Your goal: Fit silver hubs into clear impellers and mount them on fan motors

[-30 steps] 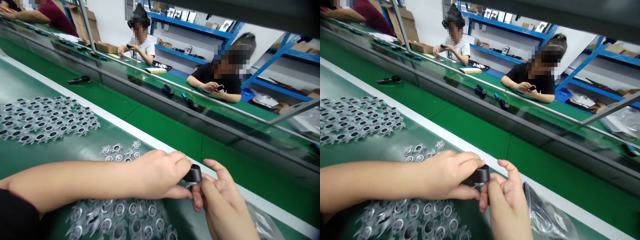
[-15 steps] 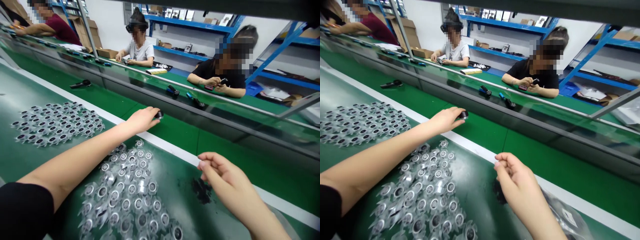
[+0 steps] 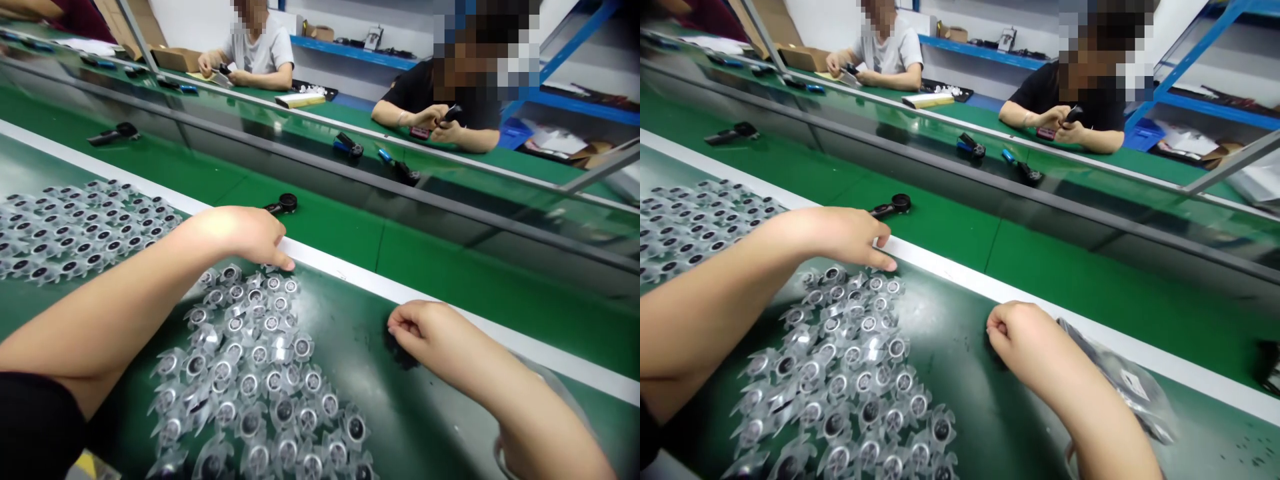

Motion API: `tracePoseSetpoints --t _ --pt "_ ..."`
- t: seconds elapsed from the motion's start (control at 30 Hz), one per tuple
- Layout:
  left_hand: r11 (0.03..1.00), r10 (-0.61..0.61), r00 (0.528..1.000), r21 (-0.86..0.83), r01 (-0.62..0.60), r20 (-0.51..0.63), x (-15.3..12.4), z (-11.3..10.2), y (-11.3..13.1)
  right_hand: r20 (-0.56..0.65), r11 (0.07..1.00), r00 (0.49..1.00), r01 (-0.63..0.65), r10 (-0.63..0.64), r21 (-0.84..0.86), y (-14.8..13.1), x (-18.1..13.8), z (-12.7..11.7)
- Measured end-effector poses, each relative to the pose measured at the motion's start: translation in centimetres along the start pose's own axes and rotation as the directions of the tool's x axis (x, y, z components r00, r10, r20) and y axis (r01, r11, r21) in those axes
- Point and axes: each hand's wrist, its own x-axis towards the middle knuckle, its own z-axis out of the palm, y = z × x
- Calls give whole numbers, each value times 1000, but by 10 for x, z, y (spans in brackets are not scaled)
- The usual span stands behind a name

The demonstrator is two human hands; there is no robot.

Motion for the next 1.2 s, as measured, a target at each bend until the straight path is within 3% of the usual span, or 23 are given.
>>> tracePoseSetpoints --t 0.07,0.23,0.37,0.47,0.53,0.63,0.73,0.8,0.87,0.97,1.07,1.2 --pt "999 36 997 19 -37 74 -1 4 7 25 999 1000 -1 3 -53 -4 1 3" --pt "997 74 996 -28 -73 43 7 12 16 -10 974 1000 -30 29 -225 -19 1 13" --pt "989 109 992 -95 -115 -69 11 11 13 -102 939 992 -105 75 -328 -40 -2 25" --pt "958 136 962 -214 -189 -238 7 8 14 -157 929 984 -135 85 -345 -50 -1 32" --pt "855 194 918 -400 -331 -346 1 7 19 -193 936 979 -129 67 -328 -51 0 32" --pt "509 312 859 -692 -511 -405 -11 10 32 -231 961 973 -60 -4 -269 -45 -6 21" --pt "170 405 822 -850 -498 -401 -23 16 49 -377 986 919 151 -116 64 -41 -20 4" --pt "30 436 805 -888 -459 -402 -30 19 59 -514 898 850 312 -117 311 -42 -29 -3" --pt "-42 450 797 -900 -433 -404 -35 21 66 -594 842 798 387 -102 375 -45 -35 -5" --pt "-92 480 780 -907 -411 -402 -39 23 71 -654 860 742 424 -151 282 -50 -35 -3" --pt "-106 498 769 -909 -404 -400 -41 25 74 -691 882 694 436 -201 181 -54 -32 -1" --pt "-72 459 760 -872 -484 -459 -42 27 76 -732 907 636 417 -247 56 -58 -33 1"
